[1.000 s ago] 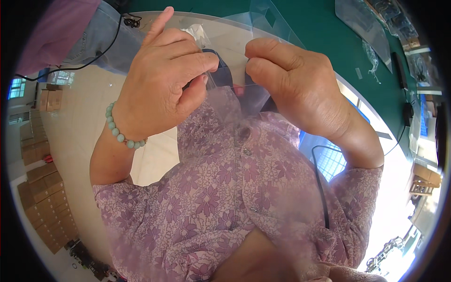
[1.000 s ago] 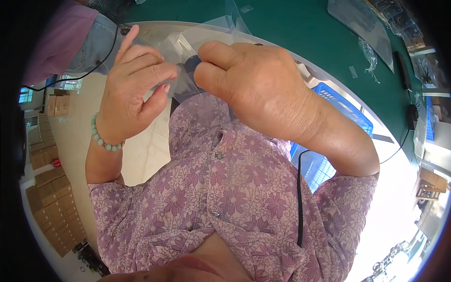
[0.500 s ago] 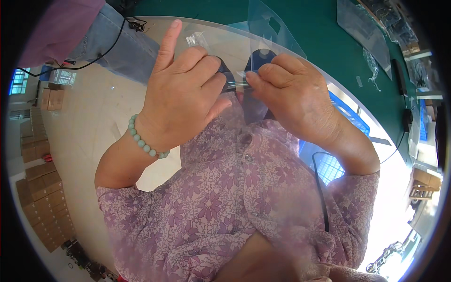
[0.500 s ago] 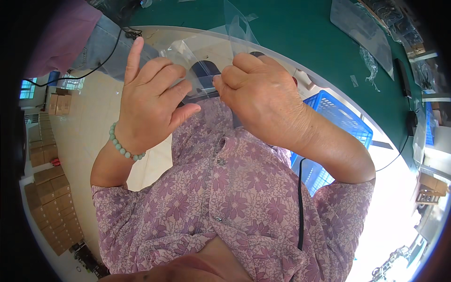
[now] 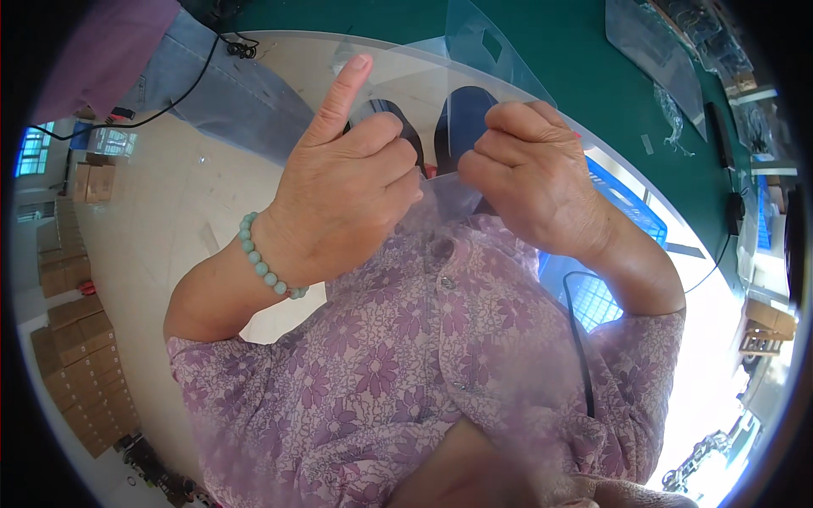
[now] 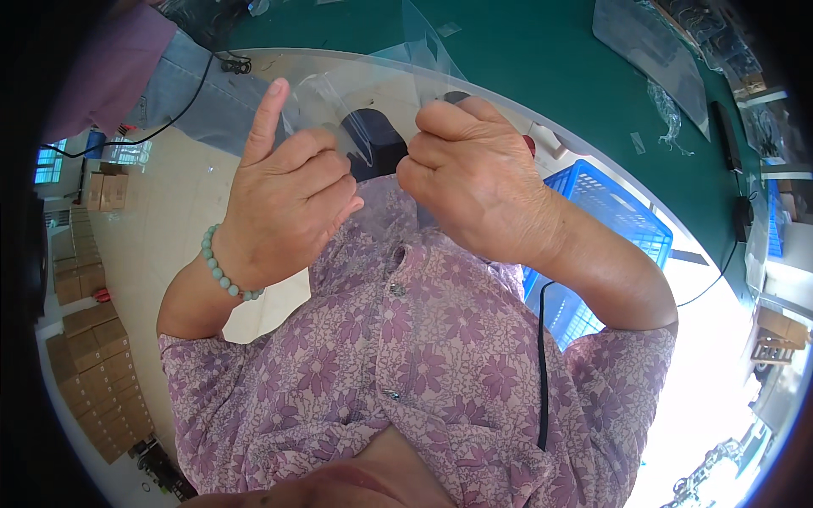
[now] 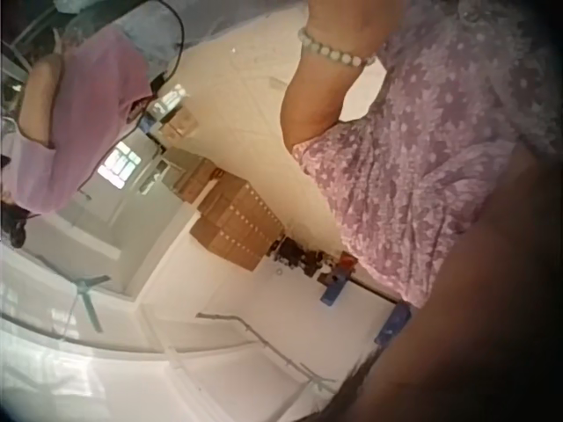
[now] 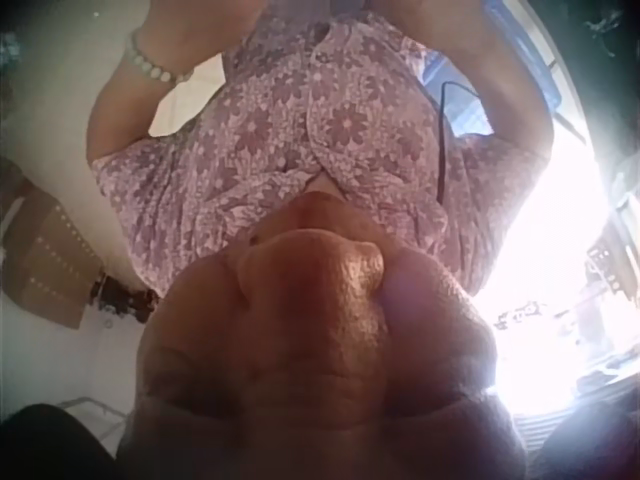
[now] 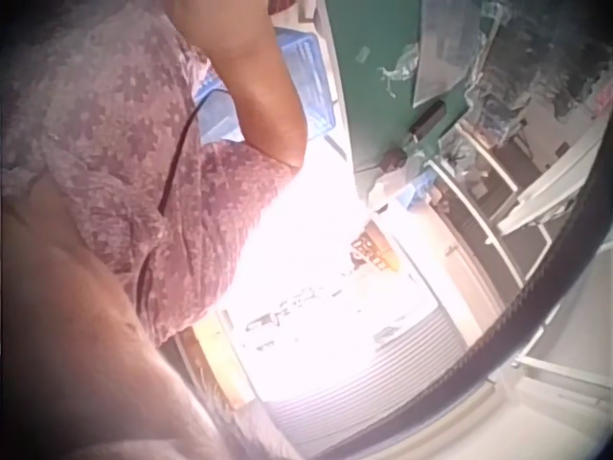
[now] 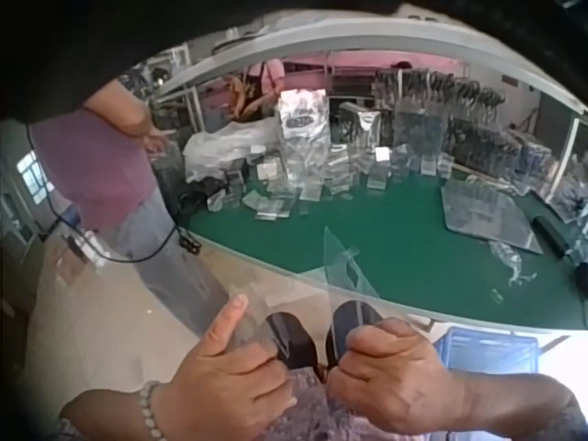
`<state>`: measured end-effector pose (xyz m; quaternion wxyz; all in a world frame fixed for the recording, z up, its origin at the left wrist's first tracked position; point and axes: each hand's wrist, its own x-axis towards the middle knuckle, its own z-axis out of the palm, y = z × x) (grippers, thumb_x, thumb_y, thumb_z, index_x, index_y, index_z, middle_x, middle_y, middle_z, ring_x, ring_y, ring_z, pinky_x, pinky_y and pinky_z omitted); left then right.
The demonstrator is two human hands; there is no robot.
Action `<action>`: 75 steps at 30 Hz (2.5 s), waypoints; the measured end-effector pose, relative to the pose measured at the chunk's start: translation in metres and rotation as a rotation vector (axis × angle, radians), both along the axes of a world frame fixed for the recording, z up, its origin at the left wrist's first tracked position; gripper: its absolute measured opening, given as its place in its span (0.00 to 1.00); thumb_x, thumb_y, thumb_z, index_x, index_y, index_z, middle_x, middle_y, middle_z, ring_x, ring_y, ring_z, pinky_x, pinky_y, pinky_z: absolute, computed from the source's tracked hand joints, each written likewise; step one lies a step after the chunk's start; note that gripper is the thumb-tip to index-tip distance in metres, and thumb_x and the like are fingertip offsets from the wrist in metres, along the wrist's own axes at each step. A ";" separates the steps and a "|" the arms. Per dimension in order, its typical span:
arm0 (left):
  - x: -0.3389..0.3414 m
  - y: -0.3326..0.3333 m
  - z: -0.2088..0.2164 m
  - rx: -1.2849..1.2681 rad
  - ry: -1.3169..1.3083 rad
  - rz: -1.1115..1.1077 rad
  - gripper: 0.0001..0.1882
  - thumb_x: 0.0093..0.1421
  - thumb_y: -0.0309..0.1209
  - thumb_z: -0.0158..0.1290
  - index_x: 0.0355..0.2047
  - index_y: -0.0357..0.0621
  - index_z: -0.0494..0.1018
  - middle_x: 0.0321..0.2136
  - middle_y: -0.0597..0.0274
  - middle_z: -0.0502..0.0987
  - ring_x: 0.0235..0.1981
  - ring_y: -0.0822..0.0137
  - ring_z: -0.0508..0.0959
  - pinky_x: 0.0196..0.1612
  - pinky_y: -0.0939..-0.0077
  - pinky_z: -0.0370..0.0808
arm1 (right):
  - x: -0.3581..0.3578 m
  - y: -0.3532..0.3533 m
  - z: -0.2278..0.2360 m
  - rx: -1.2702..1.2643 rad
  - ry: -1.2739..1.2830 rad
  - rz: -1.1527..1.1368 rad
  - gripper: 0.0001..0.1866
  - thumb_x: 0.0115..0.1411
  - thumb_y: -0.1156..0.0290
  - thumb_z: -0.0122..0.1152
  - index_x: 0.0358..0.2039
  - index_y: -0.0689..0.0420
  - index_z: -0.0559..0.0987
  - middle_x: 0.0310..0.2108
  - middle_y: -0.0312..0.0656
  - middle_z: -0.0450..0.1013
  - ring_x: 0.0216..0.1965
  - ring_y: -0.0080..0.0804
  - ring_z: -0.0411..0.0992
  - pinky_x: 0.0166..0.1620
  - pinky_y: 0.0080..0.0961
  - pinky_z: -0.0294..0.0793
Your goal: Packing small hardware items into plastic bags at a workstation.
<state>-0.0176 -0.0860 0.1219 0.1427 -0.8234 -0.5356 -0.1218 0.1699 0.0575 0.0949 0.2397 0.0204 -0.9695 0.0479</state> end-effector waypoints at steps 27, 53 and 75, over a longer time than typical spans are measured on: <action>-0.046 0.021 -0.086 0.233 -1.081 -0.105 0.03 0.59 0.24 0.59 0.32 0.45 0.76 0.26 0.69 0.77 0.47 0.62 0.77 0.69 0.53 0.53 | 0.027 0.054 0.005 -0.632 0.041 0.061 0.18 0.63 0.80 0.56 0.53 0.58 0.79 0.49 0.45 0.78 0.54 0.40 0.72 0.55 0.32 0.73; -0.055 0.001 -0.038 0.158 -0.276 -0.008 0.17 0.48 0.35 0.67 0.38 0.45 0.81 0.36 0.62 0.80 0.42 0.58 0.78 0.52 0.60 0.74 | 0.005 0.016 -0.022 -0.169 -0.083 -0.193 0.29 0.47 0.58 0.75 0.49 0.58 0.81 0.50 0.47 0.72 0.57 0.48 0.67 0.65 0.45 0.63; -0.065 -0.003 -0.035 0.090 -0.460 -0.006 0.16 0.41 0.30 0.70 0.32 0.44 0.79 0.34 0.61 0.81 0.38 0.58 0.79 0.42 0.66 0.76 | -0.031 -0.021 -0.027 -0.267 0.258 -0.158 0.16 0.44 0.74 0.73 0.36 0.60 0.82 0.35 0.44 0.78 0.37 0.41 0.76 0.42 0.34 0.77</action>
